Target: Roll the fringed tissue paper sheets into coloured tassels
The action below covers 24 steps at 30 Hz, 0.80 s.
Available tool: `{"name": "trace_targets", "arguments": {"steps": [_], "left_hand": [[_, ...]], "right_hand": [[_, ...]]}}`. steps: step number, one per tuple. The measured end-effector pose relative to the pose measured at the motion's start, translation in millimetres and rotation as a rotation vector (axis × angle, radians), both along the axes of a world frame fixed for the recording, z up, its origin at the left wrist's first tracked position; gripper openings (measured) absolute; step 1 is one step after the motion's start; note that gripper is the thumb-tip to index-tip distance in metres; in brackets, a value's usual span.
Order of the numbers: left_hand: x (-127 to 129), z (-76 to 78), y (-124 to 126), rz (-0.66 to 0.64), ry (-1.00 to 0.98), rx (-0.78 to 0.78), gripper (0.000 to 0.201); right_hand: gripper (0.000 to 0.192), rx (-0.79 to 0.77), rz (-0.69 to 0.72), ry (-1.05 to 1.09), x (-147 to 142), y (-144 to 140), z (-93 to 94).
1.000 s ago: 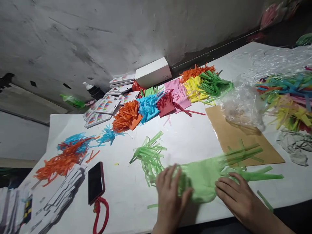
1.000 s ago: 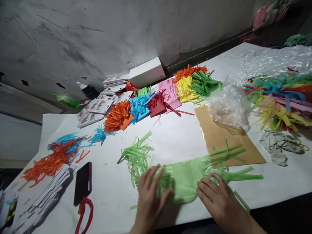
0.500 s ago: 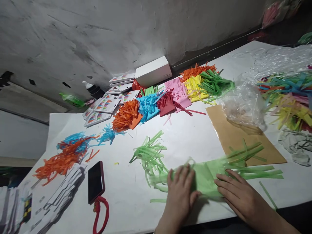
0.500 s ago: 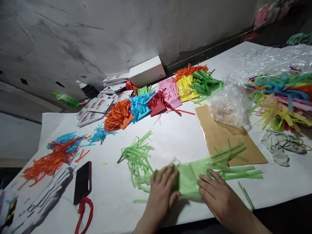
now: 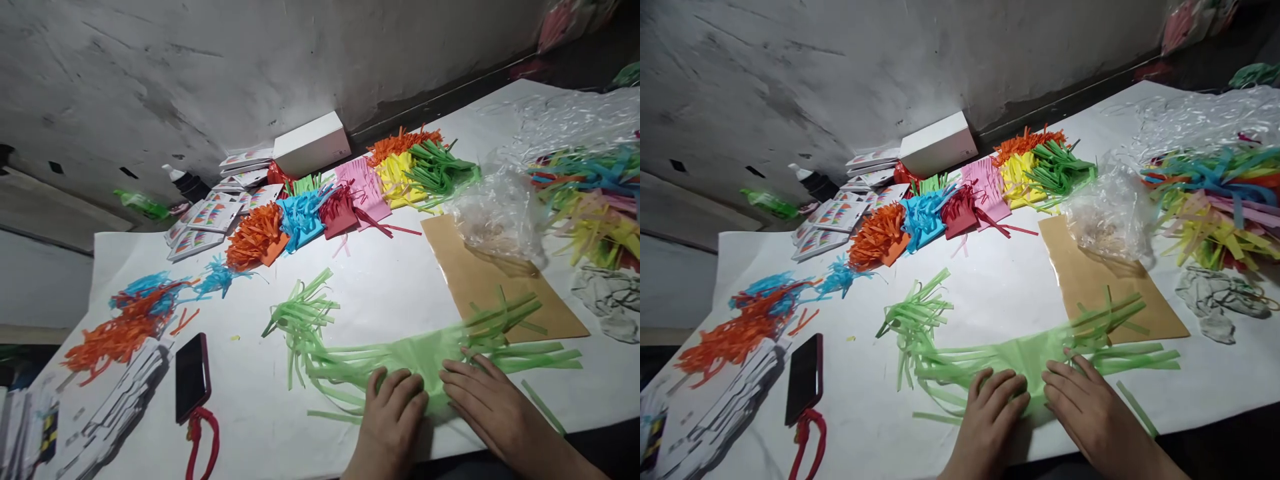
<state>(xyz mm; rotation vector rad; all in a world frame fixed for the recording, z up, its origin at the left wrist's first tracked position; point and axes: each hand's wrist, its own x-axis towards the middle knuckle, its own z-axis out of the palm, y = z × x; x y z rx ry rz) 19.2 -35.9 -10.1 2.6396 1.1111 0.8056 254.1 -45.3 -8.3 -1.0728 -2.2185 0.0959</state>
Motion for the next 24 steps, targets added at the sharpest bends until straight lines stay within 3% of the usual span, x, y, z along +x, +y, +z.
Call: {"name": "trace_targets", "arguments": {"steps": [4,8,12,19,21,24], "left_hand": [[-0.2,1.5,9.7,0.114,-0.082,-0.226,0.028],[1.7,17.2,29.5,0.275,0.19,-0.418,0.017],[14.3,24.2,47.3,0.452,0.395,-0.441,0.015],[19.5,29.3,59.2,0.479,0.443,-0.47,0.014],[18.9,29.3,60.8,0.474,0.445,-0.473,0.014],[18.5,26.9,61.8,0.471,0.437,-0.467,0.015]], "right_hand": [[0.022,-0.037,-0.118,0.061,-4.3,1.6,1.9],[0.027,-0.062,-0.256,0.011,-14.7,19.1,4.2],[0.033,-0.084,-0.34,-0.111,-23.3,41.0,1.9],[0.024,-0.074,-0.474,-0.144,-23.3,45.5,10.6],[0.021,-0.017,-0.445,-0.098,-20.7,38.5,11.8],[0.031,0.049,-0.175,-0.039,-17.6,25.6,3.7]]}}
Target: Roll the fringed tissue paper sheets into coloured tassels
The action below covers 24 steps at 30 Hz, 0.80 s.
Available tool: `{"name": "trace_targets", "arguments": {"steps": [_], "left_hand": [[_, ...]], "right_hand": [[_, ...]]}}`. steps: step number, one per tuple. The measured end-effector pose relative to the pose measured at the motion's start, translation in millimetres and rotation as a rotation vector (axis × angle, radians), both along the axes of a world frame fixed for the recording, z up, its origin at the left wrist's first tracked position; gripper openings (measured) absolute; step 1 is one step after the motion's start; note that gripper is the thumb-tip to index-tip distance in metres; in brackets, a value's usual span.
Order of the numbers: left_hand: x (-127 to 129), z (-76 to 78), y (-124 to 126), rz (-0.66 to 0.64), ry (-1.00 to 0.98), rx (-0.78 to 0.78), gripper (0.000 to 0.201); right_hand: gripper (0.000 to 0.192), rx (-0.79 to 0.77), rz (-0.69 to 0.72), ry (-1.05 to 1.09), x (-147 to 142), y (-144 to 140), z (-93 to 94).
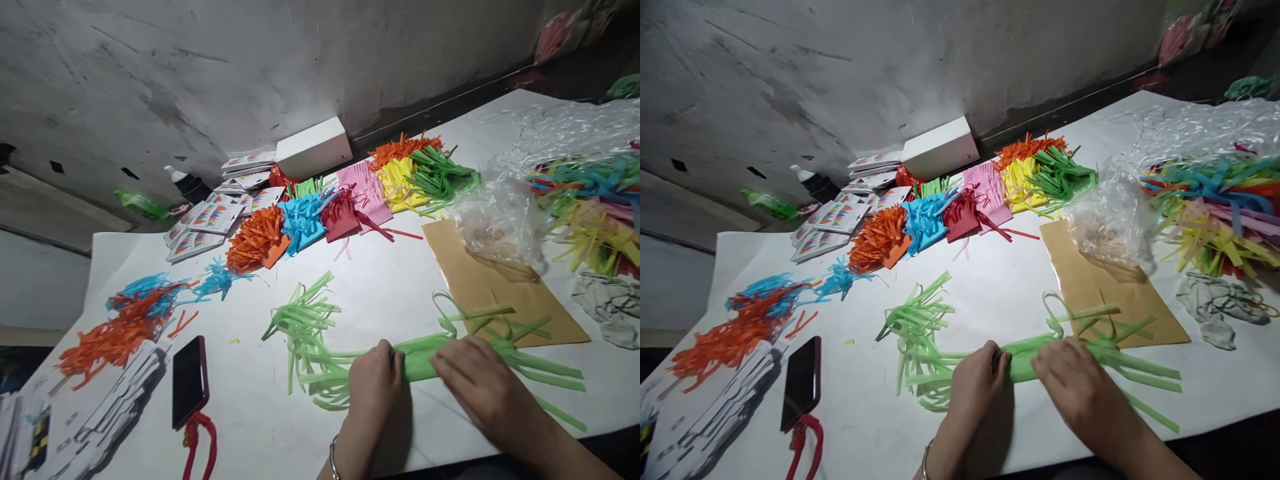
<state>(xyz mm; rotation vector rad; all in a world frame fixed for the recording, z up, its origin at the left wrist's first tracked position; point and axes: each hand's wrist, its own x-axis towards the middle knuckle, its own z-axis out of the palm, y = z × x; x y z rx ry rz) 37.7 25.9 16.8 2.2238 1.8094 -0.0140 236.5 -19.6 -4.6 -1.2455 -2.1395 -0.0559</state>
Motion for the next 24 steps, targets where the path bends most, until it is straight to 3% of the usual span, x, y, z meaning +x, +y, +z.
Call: {"name": "trace_targets", "arguments": {"steps": [3,5,7,9,12,18,24], "left_hand": [[-1.2,-1.8,-4.0,0.008,-0.022,0.029,0.009],[-2.8,-0.9,-10.5,-0.023,-0.091,0.18,0.014],[-4.7,0.4,-18.6,-0.139,-0.199,0.386,0.03],[-6.6,-0.2,-25.7,-0.295,-0.277,0.508,0.031],[-9.4,-7.3,-31.2,-0.405,-0.293,0.459,0.017],[-18.3,-18.3,-38.1,-0.382,-0.353,0.378,0.017],[-19.1,-13.2,-43.3,-0.14,-0.411,0.376,0.019]], "right_hand": [[0.039,0.001,0.126,-0.023,1.0,-7.5,-12.9],[0.038,0.021,0.118,-0.041,1.2,-7.4,-16.4],[0.034,0.022,0.111,-0.02,1.0,-5.0,-13.4],[0.028,-0.009,0.121,0.036,-0.4,-3.0,-7.0],[0.021,-0.063,0.135,0.082,-4.8,-3.3,-1.6],[0.036,-0.116,0.107,0.07,-1.8,-6.9,-11.5],[0.034,-0.183,-0.011,0.09,7.6,-1.6,-5.2]]}}
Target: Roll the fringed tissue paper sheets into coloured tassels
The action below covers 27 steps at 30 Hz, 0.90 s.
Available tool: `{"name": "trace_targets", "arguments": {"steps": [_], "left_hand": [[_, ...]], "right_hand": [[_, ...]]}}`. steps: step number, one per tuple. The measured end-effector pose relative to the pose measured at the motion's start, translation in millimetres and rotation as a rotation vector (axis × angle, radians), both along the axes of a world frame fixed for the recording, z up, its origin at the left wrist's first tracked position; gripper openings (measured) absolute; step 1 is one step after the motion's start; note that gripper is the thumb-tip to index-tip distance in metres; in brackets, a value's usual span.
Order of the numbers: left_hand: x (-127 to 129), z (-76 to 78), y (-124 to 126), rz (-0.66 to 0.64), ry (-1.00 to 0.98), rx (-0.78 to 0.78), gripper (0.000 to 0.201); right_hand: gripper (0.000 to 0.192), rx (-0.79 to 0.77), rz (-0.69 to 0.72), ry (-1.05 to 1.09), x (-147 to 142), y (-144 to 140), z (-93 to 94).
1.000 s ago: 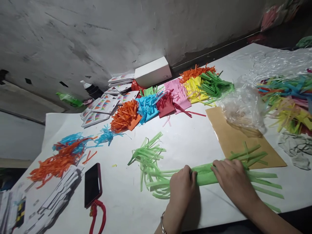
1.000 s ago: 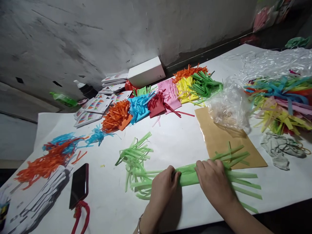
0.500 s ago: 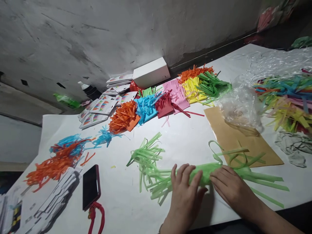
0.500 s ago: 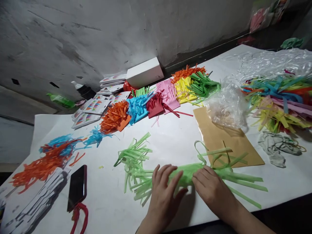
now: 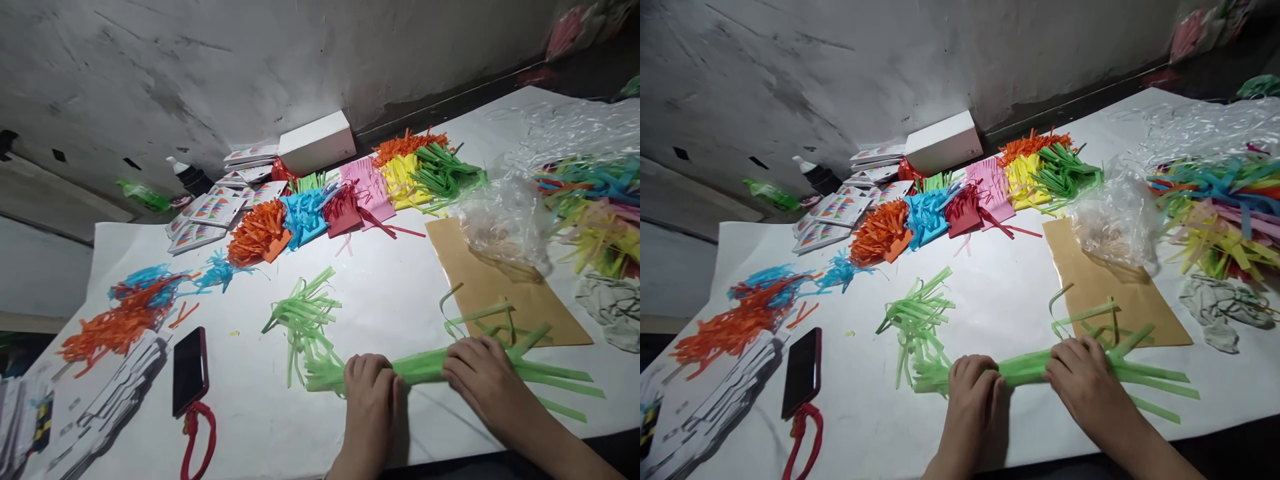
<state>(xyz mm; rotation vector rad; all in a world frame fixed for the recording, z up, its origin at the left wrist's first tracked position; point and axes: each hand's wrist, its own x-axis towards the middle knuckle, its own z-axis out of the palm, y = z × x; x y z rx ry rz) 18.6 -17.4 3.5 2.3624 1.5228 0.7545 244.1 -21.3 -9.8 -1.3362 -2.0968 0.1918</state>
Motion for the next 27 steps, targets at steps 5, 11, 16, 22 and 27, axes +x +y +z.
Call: {"name": "trace_targets", "arguments": {"steps": [5,11,16,22,27], "left_hand": [[9.6,-2.7,8.9,0.18,0.202,-0.008,0.017],[13.6,-6.2,13.7,0.19,0.272,-0.001,0.017],[7.5,-3.5,11.9,0.18,0.164,-0.044,0.011],[6.2,-1.5,8.6,-0.105,0.042,0.072,0.024],[3.4,-6.5,10.9,-0.169,0.006,0.04,0.022]], "right_hand": [[0.037,-0.006,-0.203,-0.198,-12.7,9.1,1.9],[0.022,0.095,-0.168,-0.107,-17.7,5.6,2.5],[0.035,0.089,0.124,-0.064,-16.5,1.3,-1.4],[0.024,0.049,0.12,-0.021,-22.2,2.1,-0.3],[0.041,0.06,0.169,-0.06,-21.0,-0.2,-2.4]]}}
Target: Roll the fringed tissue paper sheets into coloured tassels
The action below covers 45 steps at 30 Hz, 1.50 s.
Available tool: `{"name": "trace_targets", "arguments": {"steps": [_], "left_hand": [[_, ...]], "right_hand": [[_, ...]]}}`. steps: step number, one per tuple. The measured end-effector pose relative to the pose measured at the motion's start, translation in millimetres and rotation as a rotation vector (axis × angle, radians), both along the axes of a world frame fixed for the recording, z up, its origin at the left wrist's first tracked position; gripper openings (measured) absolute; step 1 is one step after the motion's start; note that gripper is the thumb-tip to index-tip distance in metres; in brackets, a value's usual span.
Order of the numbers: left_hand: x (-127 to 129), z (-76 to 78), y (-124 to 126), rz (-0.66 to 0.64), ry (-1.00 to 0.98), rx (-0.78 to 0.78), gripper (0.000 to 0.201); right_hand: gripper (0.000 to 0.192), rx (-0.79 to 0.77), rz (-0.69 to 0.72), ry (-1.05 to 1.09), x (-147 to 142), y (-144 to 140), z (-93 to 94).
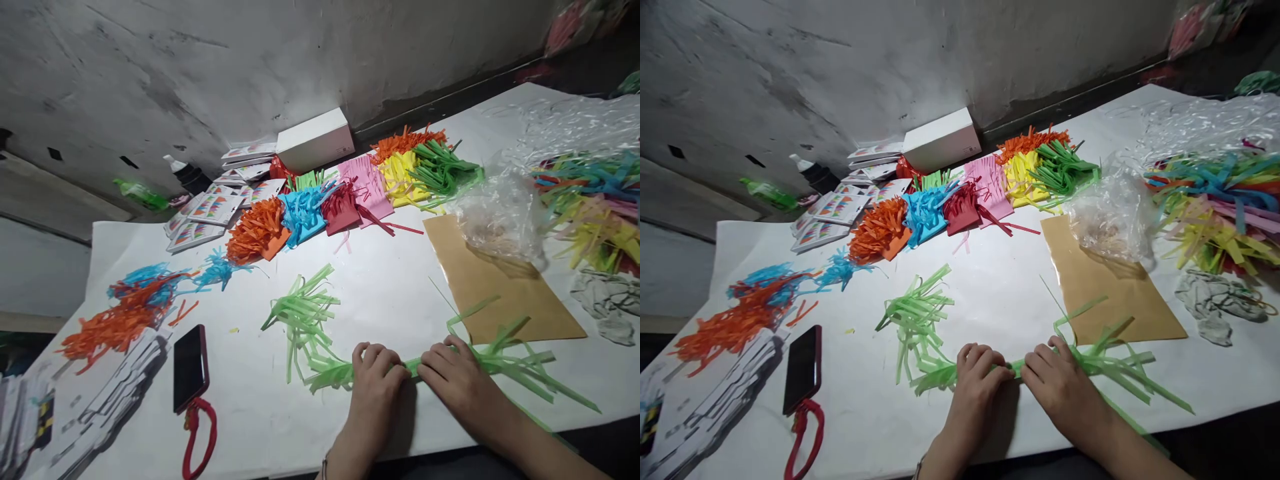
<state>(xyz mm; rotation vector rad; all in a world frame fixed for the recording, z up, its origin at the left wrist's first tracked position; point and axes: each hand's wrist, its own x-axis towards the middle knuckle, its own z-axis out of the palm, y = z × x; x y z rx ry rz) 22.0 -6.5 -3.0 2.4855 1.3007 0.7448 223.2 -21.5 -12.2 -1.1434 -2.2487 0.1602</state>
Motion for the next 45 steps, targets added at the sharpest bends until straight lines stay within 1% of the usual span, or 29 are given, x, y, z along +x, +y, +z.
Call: {"name": "trace_targets", "arguments": {"steps": [3,5,7,11,13,16,18,19,22,23,24,26,29,31,34,36,38,42,45], "left_hand": [[-9.2,1.7,-2.6,-0.011,-0.037,-0.041,0.019],[-14.7,4.6,-6.4,-0.025,-0.05,-0.069,0.016],[-17.0,7.9,-10.1,-0.005,-0.059,-0.104,0.015],[-11.1,10.0,-12.6,0.128,-0.065,-0.146,0.016],[-5.9,7.7,-11.0,0.199,-0.029,-0.144,0.016],[-0.4,2.6,-7.2,0.279,0.063,-0.133,0.016],[0.7,0.6,-4.9,0.285,0.117,-0.119,0.016],[0.7,0.6,-4.0,0.281,0.138,-0.112,0.015],[-0.5,4.3,-2.7,0.268,0.155,-0.102,0.015],[-1.0,6.1,-2.9,0.256,0.142,-0.102,0.014],[-1.5,7.8,-3.3,0.231,0.121,-0.097,0.014],[-2.3,9.3,-4.6,0.156,0.081,-0.061,0.017],[-2.6,5.2,-6.1,0.05,0.063,0.022,0.021],[-2.6,-0.2,-5.5,0.014,0.064,0.045,0.022],[-2.3,-6.8,-3.4,-0.024,0.085,0.038,0.019],[-1.7,-8.2,-3.0,-0.01,0.082,0.03,0.017],[-0.1,-6.4,-4.4,0.032,0.056,0.007,0.016],[7.2,4.5,-8.8,0.107,0.005,-0.087,0.015],[14.2,12.5,-7.4,0.152,0.013,-0.15,0.015]], "right_hand": [[0.038,-0.008,-0.021,0.045,17.4,-4.5,-2.8],[0.033,-0.035,-0.078,0.083,28.1,-7.3,-4.0],[0.029,-0.067,-0.149,0.092,31.8,-8.2,-4.3],[0.029,-0.068,-0.284,-0.021,21.2,-2.6,-3.0],[0.029,-0.07,-0.351,-0.08,15.3,0.9,-2.1],[0.027,-0.071,-0.411,-0.094,11.6,1.8,-1.2],[0.021,-0.033,-0.385,-0.062,10.0,-0.4,-1.0],[0.019,-0.011,-0.329,-0.041,8.6,-1.9,-1.0],[0.026,0.015,-0.102,-0.012,2.2,-5.0,-1.1],[0.028,0.004,-0.058,-0.022,0.1,-5.2,-1.2],[0.03,-0.007,-0.044,-0.034,-1.4,-5.0,-1.3],[0.032,-0.021,-0.056,-0.04,-3.1,-4.1,-1.9],[0.028,-0.025,-0.063,-0.029,-5.2,-2.6,-4.1],[0.024,-0.025,-0.056,-0.033,-8.6,-2.0,-6.3],[0.026,-0.027,-0.038,-0.043,-13.1,-1.3,-9.3],[0.031,-0.032,-0.031,-0.04,-10.7,-1.6,-10.3],[0.032,-0.034,-0.046,-0.031,-2.4,-3.0,-10.2],[0.027,-0.064,-0.139,0.052,17.7,-7.4,-5.9],[0.024,-0.089,-0.219,0.077,19.0,-8.0,0.1]]}}
